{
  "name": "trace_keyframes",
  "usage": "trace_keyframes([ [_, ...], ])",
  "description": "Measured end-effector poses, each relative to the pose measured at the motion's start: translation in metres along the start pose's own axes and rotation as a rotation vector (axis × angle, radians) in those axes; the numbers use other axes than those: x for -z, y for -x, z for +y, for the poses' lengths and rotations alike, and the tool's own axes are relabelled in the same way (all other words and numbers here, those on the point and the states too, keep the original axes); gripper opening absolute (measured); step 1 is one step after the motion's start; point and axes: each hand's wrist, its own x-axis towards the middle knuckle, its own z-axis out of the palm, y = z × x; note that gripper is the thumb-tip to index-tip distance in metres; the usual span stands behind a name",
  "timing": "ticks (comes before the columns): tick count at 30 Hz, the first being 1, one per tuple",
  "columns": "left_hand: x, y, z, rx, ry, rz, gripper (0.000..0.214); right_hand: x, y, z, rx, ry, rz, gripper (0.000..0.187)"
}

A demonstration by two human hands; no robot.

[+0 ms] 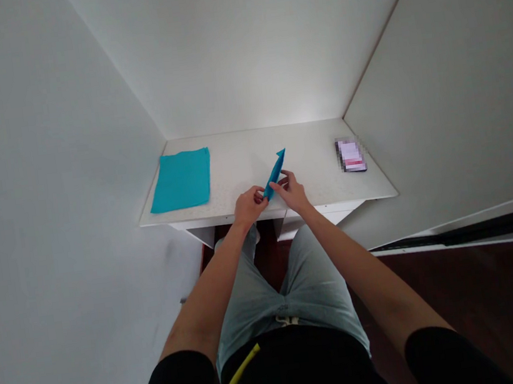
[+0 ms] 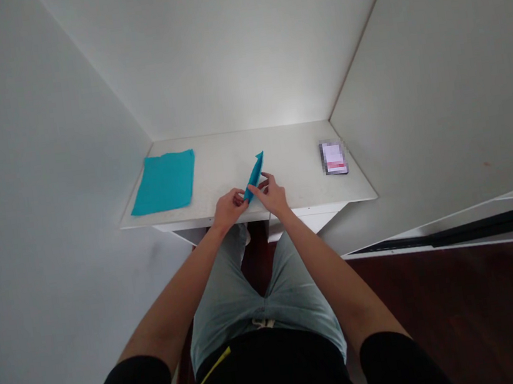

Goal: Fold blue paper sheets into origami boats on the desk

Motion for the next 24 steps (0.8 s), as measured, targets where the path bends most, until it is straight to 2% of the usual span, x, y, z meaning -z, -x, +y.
trace_keyframes([
  [5, 0.003, -0.003, -0.001, 0.019, 0.025, -0.021, 0.05, -0.005, -0.002, 0.01, 0.001, 0.106, 0.035, 0.04],
  [8, 0.004, -0.009, 0.003, 0.061, 0.0, -0.027, 0.05, -0.005, -0.001, 0.013, 0.027, 0.159, 0.025, 0.034],
  [10, 0.003, -0.013, 0.008, 0.091, -0.053, -0.007, 0.048, -0.005, 0.001, 0.011, 0.022, 0.173, 0.001, 0.036],
  [15, -0.008, -0.021, 0.019, 0.085, -0.163, 0.022, 0.056, -0.004, 0.002, 0.006, -0.015, 0.204, -0.053, 0.041],
  [18, -0.014, -0.023, 0.021, 0.061, -0.199, 0.035, 0.045, -0.004, 0.003, 0.005, 0.007, 0.186, -0.085, 0.05],
  [21, -0.018, -0.023, 0.02, 0.005, -0.225, 0.028, 0.037, -0.003, 0.003, 0.004, -0.003, 0.154, -0.077, 0.063],
  [24, -0.02, -0.02, 0.02, -0.013, -0.2, 0.042, 0.041, -0.002, 0.005, 0.0, -0.022, 0.148, -0.027, 0.064],
])
